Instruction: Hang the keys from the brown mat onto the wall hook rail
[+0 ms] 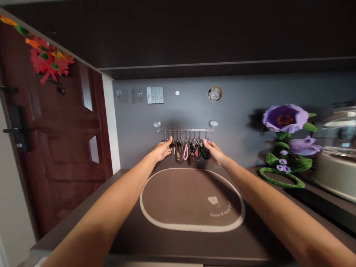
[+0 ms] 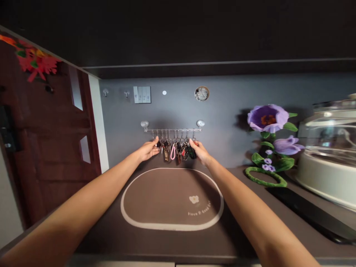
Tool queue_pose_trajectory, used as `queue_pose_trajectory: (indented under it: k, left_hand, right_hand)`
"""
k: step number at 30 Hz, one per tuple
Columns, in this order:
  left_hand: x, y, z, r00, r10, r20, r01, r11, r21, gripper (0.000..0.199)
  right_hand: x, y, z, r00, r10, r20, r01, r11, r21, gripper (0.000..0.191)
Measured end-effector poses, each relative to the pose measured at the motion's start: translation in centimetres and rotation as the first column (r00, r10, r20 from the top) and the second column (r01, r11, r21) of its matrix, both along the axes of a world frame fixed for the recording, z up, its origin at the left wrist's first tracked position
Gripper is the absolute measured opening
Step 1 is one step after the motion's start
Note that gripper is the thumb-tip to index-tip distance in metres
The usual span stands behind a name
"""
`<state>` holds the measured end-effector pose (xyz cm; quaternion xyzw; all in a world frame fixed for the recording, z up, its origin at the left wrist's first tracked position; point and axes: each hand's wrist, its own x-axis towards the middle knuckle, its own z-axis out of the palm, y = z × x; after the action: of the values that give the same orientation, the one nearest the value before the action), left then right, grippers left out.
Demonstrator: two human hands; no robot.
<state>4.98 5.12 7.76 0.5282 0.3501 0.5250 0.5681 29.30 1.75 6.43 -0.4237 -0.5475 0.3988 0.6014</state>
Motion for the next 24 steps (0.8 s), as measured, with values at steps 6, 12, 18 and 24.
queue_pose_trajectory:
  k: [6,12,18,24]
  left_hand:
    - [1.3,1.5,-0.8,0.990,-0.021,0.141,0.022,1.000,-0.003,0.043]
    - [2.4,1.0,-1.7,0.958,-0.020,0.285,0.015,1.000,0.020,0.034]
    - [3.5,0.0,-1.4,0.952,-0.033,0.305,0.062,0.994,-0.086,0.042]
    - [4.8,0.1,-1.4,0.922,0.066,0.380,-0.024,0.993,-0.114,0.046]
  right_hand:
    - [-1.6,1.3,-0.5,0.981,0.081,-0.174,-0.086,0.996,-0.022,0.041]
    - [-3.1,0.9,-0.9,0.935,0.163,-0.314,-0.185,0.982,-0.042,0.043]
    - [-4.2,0.3,-0.5,0.898,0.140,-0.416,-0.192,0.978,-0.084,0.042]
    - [-4.8,0.4,-0.4,0.850,0.203,-0.487,-0.275,0.958,-0.081,0.045]
